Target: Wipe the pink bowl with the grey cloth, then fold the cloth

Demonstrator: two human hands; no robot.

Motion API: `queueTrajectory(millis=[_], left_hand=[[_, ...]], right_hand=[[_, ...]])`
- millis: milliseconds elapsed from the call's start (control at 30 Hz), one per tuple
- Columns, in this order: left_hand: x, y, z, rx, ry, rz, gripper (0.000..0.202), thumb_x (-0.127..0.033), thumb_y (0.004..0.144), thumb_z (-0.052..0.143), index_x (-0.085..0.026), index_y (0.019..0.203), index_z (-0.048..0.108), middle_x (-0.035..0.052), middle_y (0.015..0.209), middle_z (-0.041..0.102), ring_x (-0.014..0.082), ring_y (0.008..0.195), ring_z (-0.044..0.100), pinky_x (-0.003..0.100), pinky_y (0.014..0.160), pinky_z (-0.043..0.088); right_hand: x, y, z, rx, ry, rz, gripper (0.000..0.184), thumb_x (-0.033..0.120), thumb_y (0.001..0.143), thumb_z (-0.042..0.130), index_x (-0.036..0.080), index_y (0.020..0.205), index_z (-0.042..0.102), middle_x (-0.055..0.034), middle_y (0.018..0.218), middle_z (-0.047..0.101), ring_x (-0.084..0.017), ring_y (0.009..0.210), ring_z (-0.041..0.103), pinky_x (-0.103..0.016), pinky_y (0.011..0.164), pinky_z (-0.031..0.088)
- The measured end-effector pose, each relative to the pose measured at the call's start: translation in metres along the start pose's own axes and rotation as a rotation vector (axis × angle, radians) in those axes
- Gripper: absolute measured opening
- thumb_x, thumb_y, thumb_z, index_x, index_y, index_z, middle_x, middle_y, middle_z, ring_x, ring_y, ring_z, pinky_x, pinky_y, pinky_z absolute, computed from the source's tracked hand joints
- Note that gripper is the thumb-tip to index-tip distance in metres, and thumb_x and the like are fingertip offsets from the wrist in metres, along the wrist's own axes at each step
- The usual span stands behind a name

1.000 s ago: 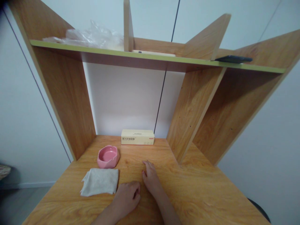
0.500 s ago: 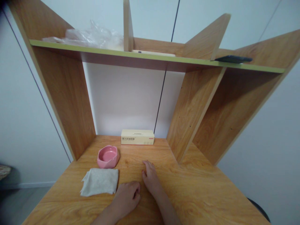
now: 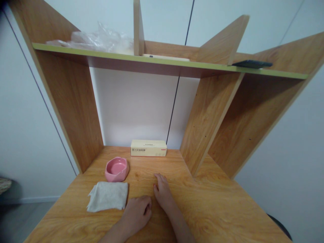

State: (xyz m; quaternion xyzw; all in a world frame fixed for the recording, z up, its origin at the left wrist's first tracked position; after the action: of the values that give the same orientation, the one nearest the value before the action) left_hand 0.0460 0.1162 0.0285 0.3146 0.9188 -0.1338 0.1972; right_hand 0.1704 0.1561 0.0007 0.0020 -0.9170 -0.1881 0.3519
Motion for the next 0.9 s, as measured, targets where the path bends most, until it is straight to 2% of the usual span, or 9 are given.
queueTrajectory(millis=[567,733,900], left_hand=[[0.0008,0.0012,-0.0002,-0.071,-0.027,0.011,0.022,-0.019,0.074,0.038,-0.019,0.081,0.058,0.0030,0.083,0.064,0.0180,0.075,0.057,0.027,0.065,0.039],[0.0015,0.0018,0.0010,-0.099,-0.020,0.019,0.022,-0.019,0.073,0.037,-0.019,0.079,0.059,0.0026,0.079,0.064,0.0188,0.074,0.058,0.027,0.064,0.039],[0.0026,0.0025,0.0021,-0.115,-0.024,0.018,0.021,-0.020,0.071,0.038,-0.020,0.079,0.058,0.0022,0.079,0.064,0.0192,0.074,0.058,0.028,0.065,0.040]], right_hand=[[-0.0010,-0.0001,0.0015,-0.001,-0.001,-0.003,0.045,0.012,0.068,0.038,0.017,0.111,0.051,-0.0100,0.115,0.054,-0.020,0.114,0.044,-0.040,0.100,0.032],[0.0009,-0.0002,0.0013,0.006,-0.022,-0.009,0.045,0.012,0.068,0.038,0.014,0.111,0.051,-0.0121,0.114,0.054,-0.020,0.114,0.044,-0.039,0.100,0.033],[0.0004,-0.0009,0.0012,-0.006,-0.020,-0.024,0.045,0.011,0.068,0.038,0.017,0.110,0.051,-0.0101,0.113,0.055,-0.020,0.113,0.045,-0.039,0.099,0.033]])
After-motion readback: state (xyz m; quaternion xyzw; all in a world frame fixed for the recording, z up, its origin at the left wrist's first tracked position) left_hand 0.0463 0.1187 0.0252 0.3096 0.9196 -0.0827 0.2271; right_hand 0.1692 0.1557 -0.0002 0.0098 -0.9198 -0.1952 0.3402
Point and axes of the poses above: each hand's wrist, its own y-axis towards the middle knuckle, its own z-axis out of the palm, x = y × z, the point moved 7 cm from there along y, towards the middle knuckle
